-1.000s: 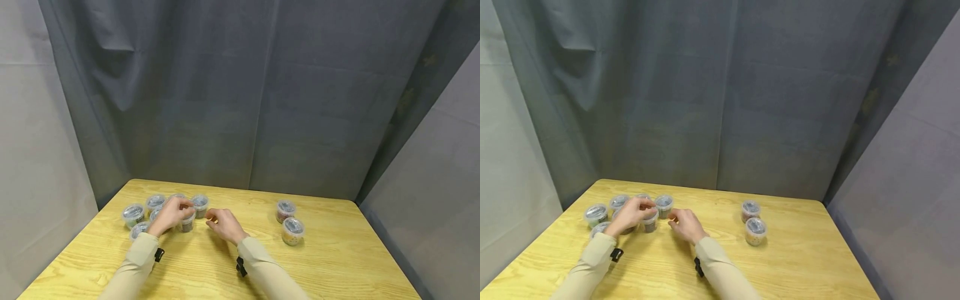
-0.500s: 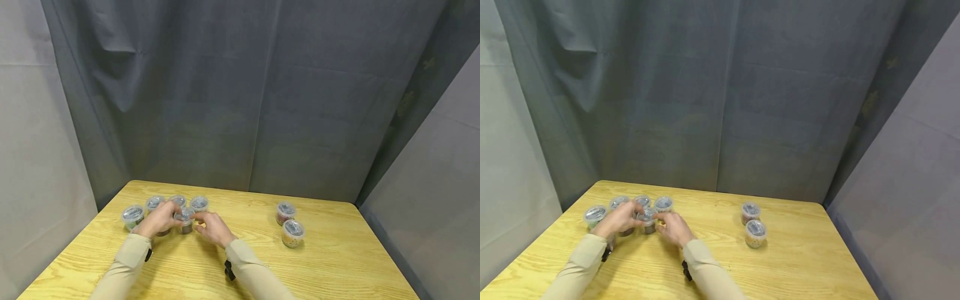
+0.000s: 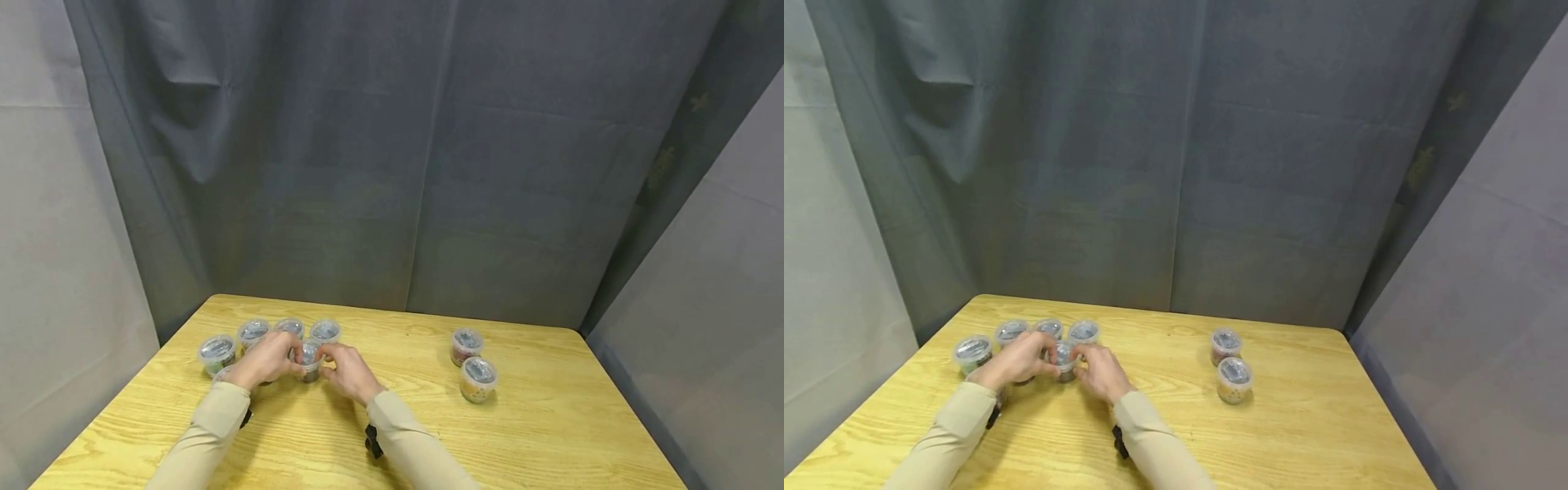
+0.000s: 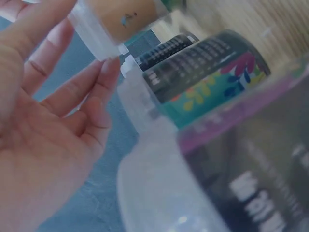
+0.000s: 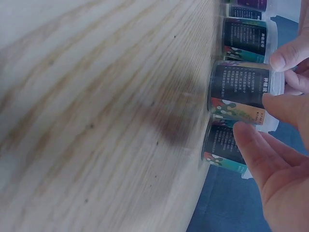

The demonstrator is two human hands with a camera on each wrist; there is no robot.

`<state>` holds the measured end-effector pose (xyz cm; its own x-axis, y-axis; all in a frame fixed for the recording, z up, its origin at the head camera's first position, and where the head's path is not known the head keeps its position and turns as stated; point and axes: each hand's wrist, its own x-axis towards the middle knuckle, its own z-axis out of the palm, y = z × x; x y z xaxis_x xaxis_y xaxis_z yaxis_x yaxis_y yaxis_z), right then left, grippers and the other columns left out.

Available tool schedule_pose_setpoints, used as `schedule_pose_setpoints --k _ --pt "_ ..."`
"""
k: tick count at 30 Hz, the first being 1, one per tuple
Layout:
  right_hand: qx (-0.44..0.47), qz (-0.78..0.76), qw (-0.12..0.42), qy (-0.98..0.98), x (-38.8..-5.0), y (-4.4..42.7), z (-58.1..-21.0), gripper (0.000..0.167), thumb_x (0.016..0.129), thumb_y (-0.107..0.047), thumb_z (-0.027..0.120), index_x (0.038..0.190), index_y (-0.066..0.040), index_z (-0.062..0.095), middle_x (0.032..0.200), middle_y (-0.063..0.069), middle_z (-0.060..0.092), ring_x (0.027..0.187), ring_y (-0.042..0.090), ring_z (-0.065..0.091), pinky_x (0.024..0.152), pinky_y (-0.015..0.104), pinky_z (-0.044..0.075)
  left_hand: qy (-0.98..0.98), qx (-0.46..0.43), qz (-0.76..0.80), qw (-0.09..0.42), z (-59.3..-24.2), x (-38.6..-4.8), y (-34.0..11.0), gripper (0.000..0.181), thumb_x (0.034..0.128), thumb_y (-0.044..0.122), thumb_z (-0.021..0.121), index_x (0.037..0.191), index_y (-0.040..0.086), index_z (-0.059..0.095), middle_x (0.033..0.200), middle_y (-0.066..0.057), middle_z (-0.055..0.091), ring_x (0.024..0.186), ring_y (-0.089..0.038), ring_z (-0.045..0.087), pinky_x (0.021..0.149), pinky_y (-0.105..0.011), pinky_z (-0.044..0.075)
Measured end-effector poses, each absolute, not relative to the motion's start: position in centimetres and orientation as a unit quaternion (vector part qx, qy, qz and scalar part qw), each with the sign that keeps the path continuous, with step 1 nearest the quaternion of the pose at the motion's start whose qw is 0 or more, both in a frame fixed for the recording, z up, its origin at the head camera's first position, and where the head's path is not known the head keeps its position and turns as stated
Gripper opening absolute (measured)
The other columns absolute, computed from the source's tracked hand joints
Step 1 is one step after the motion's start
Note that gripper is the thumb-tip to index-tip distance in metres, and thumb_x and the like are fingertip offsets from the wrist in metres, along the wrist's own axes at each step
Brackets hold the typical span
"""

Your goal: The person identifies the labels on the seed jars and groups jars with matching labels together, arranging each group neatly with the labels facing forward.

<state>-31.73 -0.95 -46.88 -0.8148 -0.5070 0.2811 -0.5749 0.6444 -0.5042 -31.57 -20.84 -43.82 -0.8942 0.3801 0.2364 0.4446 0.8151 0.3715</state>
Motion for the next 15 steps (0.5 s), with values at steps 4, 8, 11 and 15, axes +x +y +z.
schedule_pose_setpoints --k 4,8,11,15 --pt "0.300 0.320 0.061 -0.896 -31.8 -0.6 -46.9 0.018 0.087 -0.006 0.073 0.102 -0.015 0.069 0.121 0.003 0.069 0.108 0.023 0.067 0.086 0.026 0.057 -0.942 -0.256 -0.199 0.086 -43.9 -31.7 -20.7 0.031 0.0677 0.022 0.090 0.064 0.025 0.059 0.070 0.008 0.059 0.066 -0.009 0.047 0.062 -0.027 0.042" --pt "0.303 0.347 0.061 -0.885 -31.8 -0.3 -47.1 0.017 0.085 -0.004 0.074 0.099 -0.014 0.069 0.118 0.003 0.069 0.107 0.024 0.068 0.082 0.025 0.058 -0.939 -0.269 -0.199 0.084 -44.1 -31.8 -20.5 0.033 0.0682 0.024 0.090 0.064 0.026 0.057 0.071 0.009 0.059 0.069 -0.009 0.047 0.064 -0.027 0.042" --pt "0.302 0.371 0.056 -0.876 -31.8 -0.1 -47.3 0.015 0.086 -0.007 0.075 0.099 -0.012 0.070 0.113 0.003 0.070 0.105 0.024 0.069 0.081 0.027 0.059 -0.936 -0.271 -0.212 0.072 -44.3 -31.7 -20.5 0.032 0.0691 0.026 0.089 0.064 0.027 0.057 0.071 0.010 0.058 0.067 -0.009 0.046 0.062 -0.025 0.041" --pt "0.292 0.408 0.046 -0.864 -31.6 0.6 -47.6 0.016 0.086 -0.011 0.075 0.102 -0.012 0.070 0.110 0.002 0.071 0.103 0.023 0.069 0.083 0.029 0.059 -0.931 -0.276 -0.228 0.065 -44.3 -31.6 -20.2 0.030 0.0708 0.028 0.087 0.066 0.028 0.057 0.070 0.011 0.056 0.061 -0.006 0.046 0.055 -0.022 0.040"
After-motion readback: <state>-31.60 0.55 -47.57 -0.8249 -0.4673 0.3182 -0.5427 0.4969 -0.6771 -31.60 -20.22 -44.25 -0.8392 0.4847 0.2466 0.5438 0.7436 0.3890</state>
